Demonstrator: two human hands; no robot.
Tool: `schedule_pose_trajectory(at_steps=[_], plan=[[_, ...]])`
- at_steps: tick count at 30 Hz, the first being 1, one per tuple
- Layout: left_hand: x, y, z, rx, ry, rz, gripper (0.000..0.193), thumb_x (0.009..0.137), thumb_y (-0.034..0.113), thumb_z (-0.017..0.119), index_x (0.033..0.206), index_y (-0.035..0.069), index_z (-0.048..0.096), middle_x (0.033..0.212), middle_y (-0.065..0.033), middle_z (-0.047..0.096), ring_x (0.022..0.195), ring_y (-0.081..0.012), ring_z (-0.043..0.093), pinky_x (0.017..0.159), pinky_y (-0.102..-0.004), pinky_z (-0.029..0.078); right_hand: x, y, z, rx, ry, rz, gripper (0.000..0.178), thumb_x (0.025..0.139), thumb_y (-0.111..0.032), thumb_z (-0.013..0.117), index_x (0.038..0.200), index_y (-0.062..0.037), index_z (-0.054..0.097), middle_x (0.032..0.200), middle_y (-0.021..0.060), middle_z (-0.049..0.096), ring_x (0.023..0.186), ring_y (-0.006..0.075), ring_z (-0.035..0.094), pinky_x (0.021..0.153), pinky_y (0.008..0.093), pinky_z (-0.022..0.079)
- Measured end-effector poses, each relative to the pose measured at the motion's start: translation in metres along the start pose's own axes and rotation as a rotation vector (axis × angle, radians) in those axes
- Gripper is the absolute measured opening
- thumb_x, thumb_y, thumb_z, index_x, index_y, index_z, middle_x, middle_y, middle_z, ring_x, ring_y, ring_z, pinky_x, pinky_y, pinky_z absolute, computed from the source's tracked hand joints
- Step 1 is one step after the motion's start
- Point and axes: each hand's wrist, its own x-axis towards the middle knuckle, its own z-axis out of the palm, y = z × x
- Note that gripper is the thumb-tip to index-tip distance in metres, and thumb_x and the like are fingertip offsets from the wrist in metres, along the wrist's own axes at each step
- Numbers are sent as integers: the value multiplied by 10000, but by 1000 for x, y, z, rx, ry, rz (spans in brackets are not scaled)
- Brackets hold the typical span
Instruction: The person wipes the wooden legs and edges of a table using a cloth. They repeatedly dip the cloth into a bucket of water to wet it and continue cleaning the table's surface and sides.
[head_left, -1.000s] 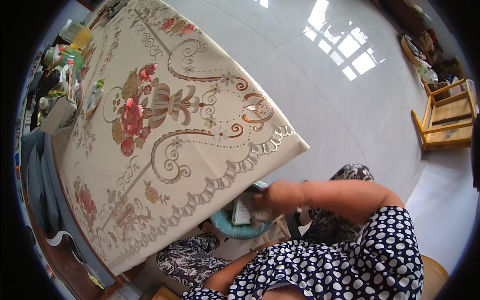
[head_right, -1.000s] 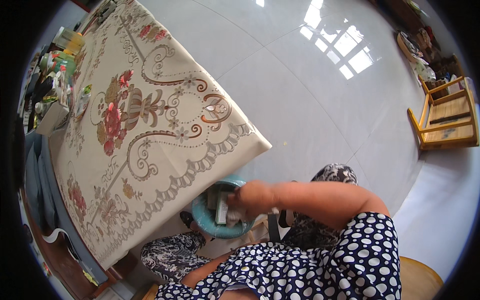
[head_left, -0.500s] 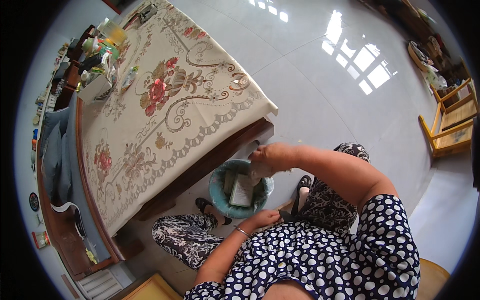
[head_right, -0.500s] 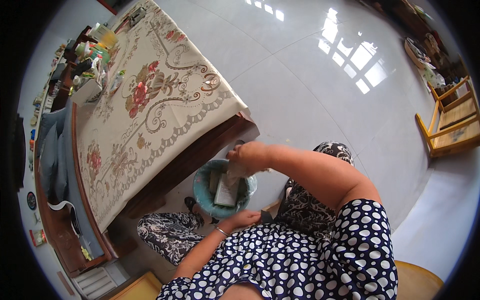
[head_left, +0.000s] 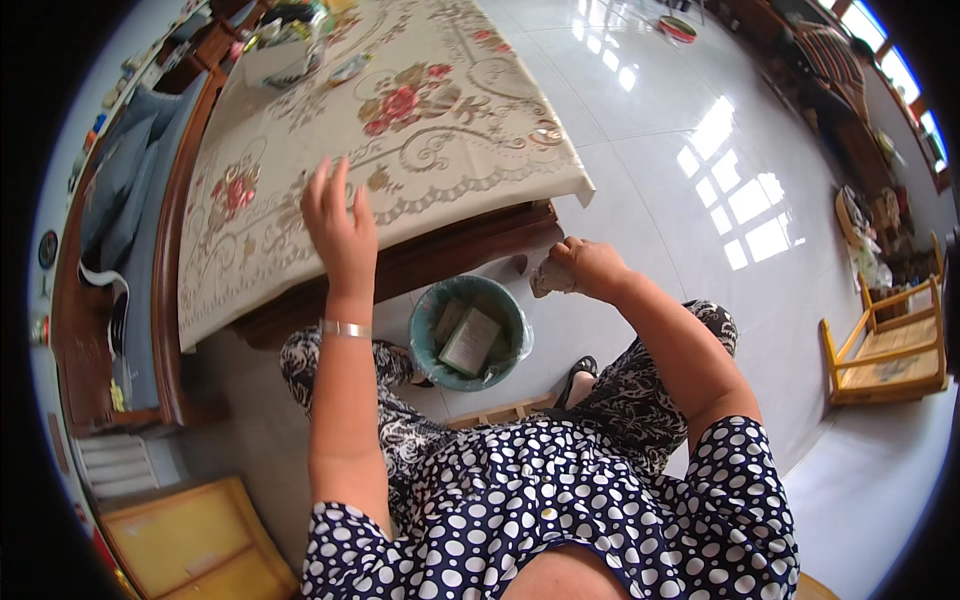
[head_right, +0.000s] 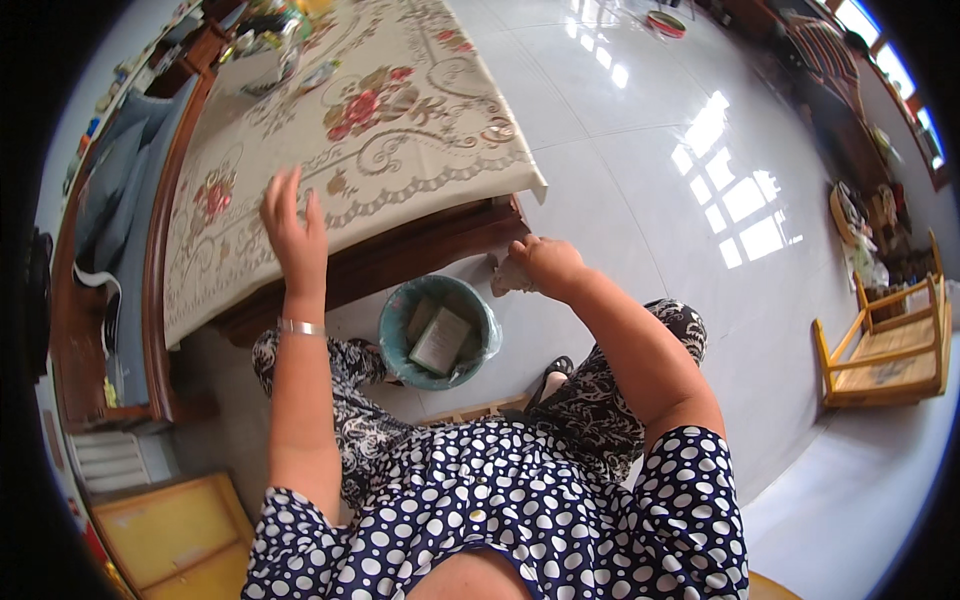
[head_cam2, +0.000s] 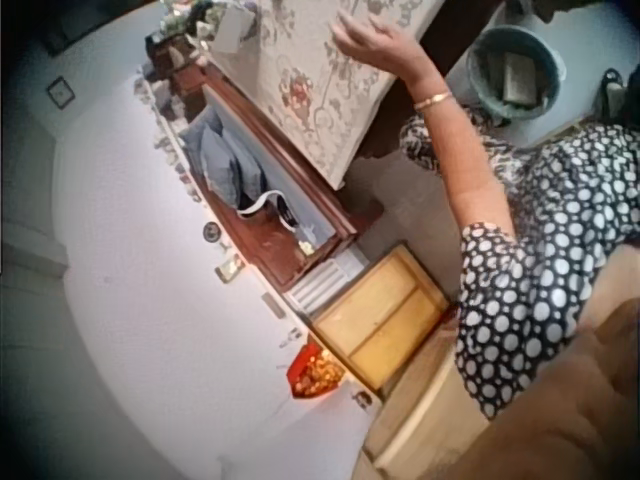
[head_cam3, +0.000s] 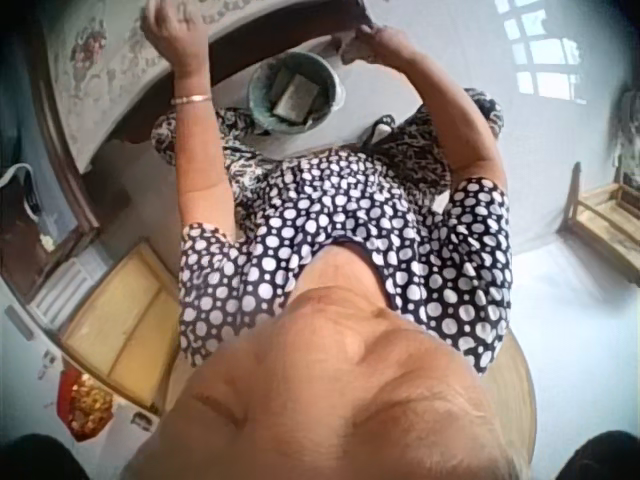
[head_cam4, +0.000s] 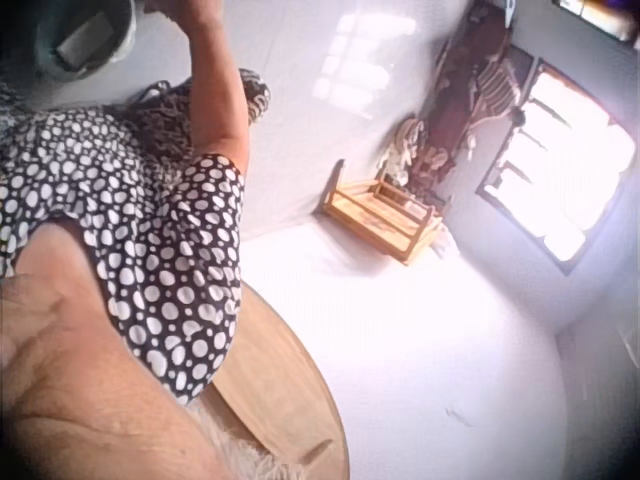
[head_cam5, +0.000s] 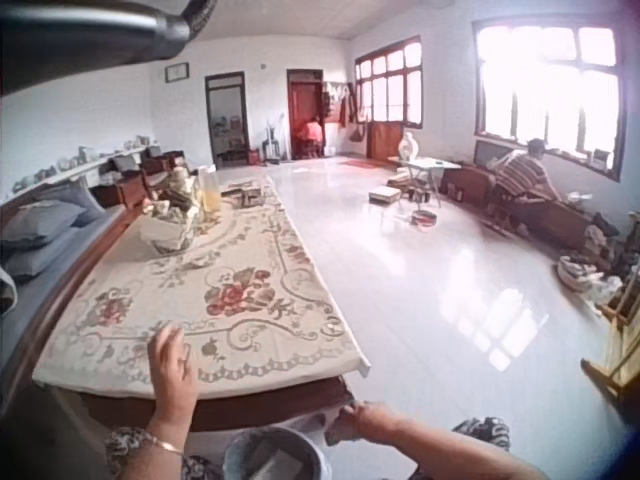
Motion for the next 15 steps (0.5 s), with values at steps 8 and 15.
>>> schedule_pose_trajectory(at_steps=[8, 15], plan=[[5, -58, 52, 206, -60, -101, 556, 810, 275, 704, 1280, 72, 487, 1312, -183, 471, 1244, -378, 409, 1028, -489, 347, 36, -87, -25, -143, 449, -407, 358, 759, -112, 581, 1112, -94, 526, 961, 81, 560, 923, 265, 584, 779, 373, 505], [4, -46, 50, 216, -124, -138, 511, 856, 277, 659, 1290, 69, 489, 1310, -127, 502, 1260, -336, 402, 1053, -464, 323, 102, -170, -14, -232, 598, -839, 206, 731, -218, 568, 925, -146, 572, 941, 41, 535, 887, 217, 568, 720, 340, 491]])
